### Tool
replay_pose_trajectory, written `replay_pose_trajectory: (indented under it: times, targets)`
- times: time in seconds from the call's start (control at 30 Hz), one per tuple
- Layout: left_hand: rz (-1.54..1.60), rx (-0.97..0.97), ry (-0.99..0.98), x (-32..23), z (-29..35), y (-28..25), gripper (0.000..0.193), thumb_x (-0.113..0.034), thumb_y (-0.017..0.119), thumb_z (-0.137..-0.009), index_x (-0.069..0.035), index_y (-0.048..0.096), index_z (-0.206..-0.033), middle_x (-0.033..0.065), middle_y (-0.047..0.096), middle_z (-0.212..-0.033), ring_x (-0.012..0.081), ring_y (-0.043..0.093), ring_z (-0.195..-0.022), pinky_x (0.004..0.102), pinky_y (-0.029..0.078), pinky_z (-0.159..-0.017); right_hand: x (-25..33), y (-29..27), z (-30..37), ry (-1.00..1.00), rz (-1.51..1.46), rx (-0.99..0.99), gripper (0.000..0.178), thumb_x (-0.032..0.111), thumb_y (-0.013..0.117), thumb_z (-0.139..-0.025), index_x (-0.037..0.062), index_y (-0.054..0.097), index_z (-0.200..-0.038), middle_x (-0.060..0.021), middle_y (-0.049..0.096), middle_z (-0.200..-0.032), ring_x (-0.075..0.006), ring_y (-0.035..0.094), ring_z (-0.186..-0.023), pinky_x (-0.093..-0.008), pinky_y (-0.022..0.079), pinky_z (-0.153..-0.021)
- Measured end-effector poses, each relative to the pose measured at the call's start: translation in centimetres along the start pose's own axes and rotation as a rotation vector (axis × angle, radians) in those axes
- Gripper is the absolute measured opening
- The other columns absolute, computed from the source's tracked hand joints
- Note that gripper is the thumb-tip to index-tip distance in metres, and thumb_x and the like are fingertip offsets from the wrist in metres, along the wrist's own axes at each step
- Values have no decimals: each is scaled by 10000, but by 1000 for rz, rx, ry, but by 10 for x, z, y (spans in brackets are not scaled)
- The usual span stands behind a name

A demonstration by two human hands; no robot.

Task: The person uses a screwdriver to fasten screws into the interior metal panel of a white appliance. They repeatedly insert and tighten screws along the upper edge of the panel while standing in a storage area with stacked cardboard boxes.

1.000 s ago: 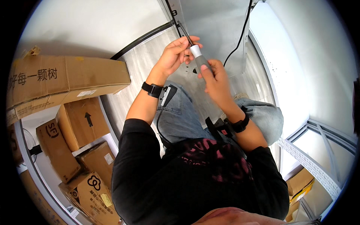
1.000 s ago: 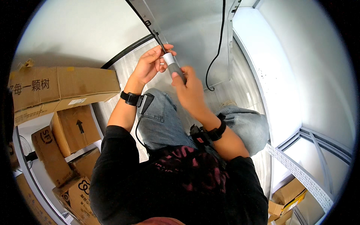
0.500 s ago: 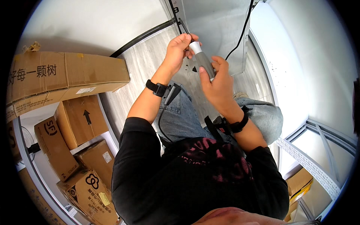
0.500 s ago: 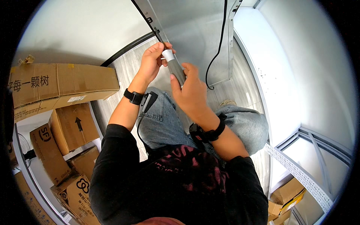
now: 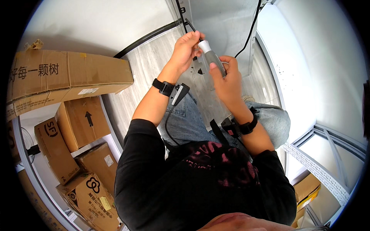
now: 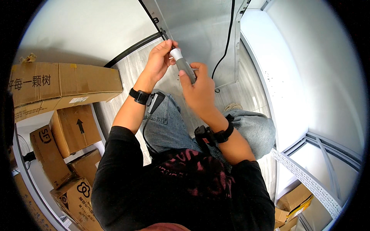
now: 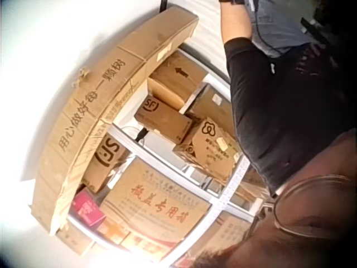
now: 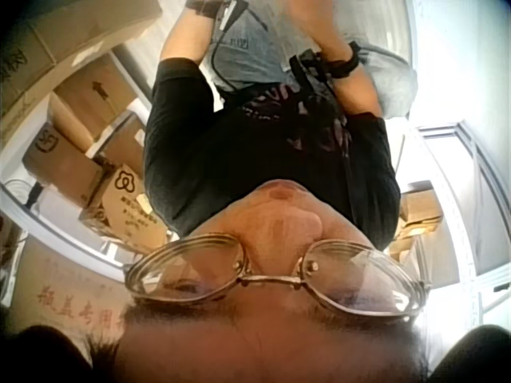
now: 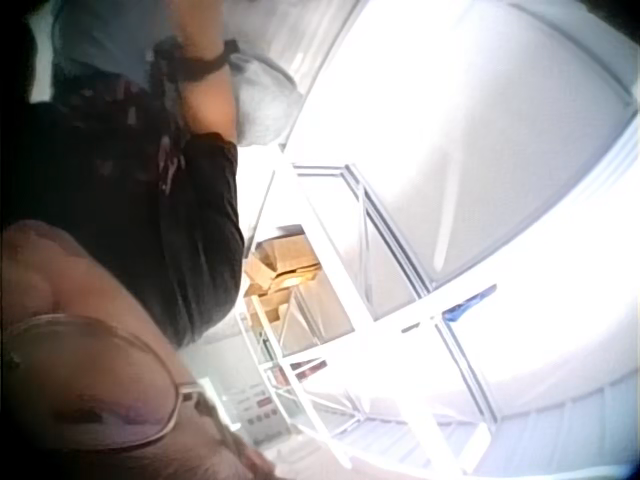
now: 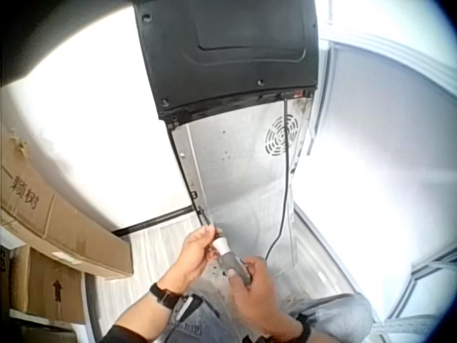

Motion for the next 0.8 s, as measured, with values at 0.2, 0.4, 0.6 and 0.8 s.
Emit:
replay_pose_trajectory:
  times: [0.2,0.4,0.6,0.8]
  targets:
    - [77,-24,14,-6,0,0,239,-229,462,-974,-23,585,-977,46,615,-796,77,479,-588,209,391,-515,-18,2,-5,273,-167,160,377,272,615,-862,-9,477,-1073,-140,621,-734,-191,618,-672,-316,459,-598]
    - [68,-91,-2,2,-3,-10,222,-241,505,-957,-32,577,-936,27,596,-737,67,476,-534,200,391,-474,1,3,1,-57,85,23,391,280,639,-839,-18,491,-1044,-108,618,-733,-168,597,-650,-308,458,-603]
    - [82,-35,-29,-2,-1,-4,244,-235,471,-970,-23,579,-1025,30,615,-796,65,495,-560,198,408,-504,-18,2,-4,271,-281,193,319,283,593,-882,0,520,-1010,-53,580,-684,-107,544,-568,-259,419,-506]
    - [100,36,2,-5,-1,2,302,-217,422,-984,-6,539,-1167,54,635,-874,72,539,-665,204,425,-564,-20,1,-1,416,-442,248,353,371,482,-936,30,576,-928,-13,534,-593,-75,468,-473,-227,366,-433]
Point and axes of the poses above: each hand's wrist, its own z-axis away from the middle knuckle, its own y-axis out of the palm, x = y × z, the point moved 6 cm from there along -z, towards the middle knuckle
